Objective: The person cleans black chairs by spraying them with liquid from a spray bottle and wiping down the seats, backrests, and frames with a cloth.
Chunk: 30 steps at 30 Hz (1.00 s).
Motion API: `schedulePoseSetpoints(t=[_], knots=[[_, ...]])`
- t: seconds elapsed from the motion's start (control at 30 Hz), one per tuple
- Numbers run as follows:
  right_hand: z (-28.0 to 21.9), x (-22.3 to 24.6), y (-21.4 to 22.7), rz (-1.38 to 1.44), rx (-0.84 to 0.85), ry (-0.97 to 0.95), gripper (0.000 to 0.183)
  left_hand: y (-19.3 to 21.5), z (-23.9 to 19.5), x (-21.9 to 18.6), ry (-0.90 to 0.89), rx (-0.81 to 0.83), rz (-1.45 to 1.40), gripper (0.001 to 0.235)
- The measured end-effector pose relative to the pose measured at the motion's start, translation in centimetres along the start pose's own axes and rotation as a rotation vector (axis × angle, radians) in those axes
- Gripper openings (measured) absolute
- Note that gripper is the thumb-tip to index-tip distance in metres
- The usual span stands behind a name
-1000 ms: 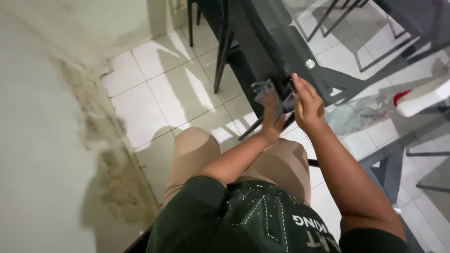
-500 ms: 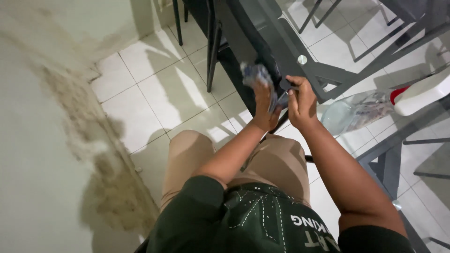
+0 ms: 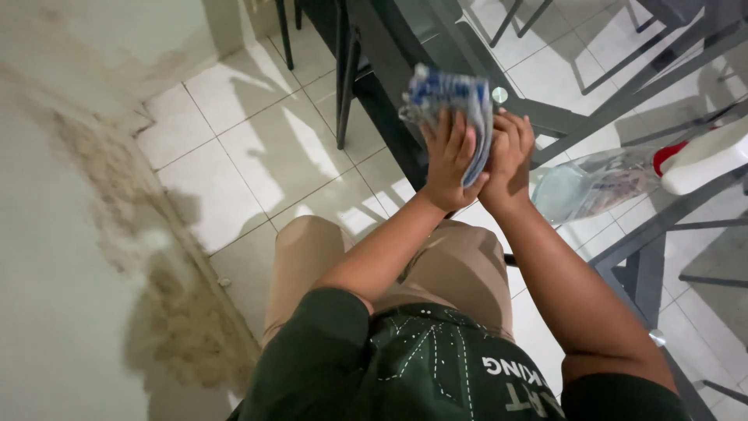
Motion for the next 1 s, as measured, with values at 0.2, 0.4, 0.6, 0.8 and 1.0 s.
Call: schedulePoseSetpoints(t=[0.2, 0.4, 0.6, 0.8, 1.0], knots=[[0.0, 0.2, 0.5, 0.021, 0.003, -0.067, 0.047, -11.0, -20.4, 7.9, 0.075, 1.091, 0.371, 0.077], [-0.6, -0.6, 1.0, 0.171, -0.033, -0.117, 0.049, -5.1, -11.9, 4.8, -0.072, 0.195, 0.135, 0.073], [-1.4, -2.1, 1.7, 0.484, -0.245, -0.083, 0.060, -1.1, -1.2, 1.0, -0.129, -0.047, 0.173, 0.070], [-1.8, -2.2, 1.0, 0.474, -0.203, -0.081, 0.066, -11.2, -19.4, 8.4, 0.054, 0.827, 0.367, 0.057], [-1.4, -2.2, 0.6, 0.487, -0.173, -0.071, 0.067, -10.3, -22.5, 8.4, 0.022, 0.820, 0.347, 0.068]])
Point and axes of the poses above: each hand's wrist, its own z-axis towards the middle knuckle, its own y-axis out of the back of the hand, x = y × z, the point moved 8 cm from there along z, towards the middle knuckle, and after that the axes turned 12 degrees about z, right-handed, at the moved point
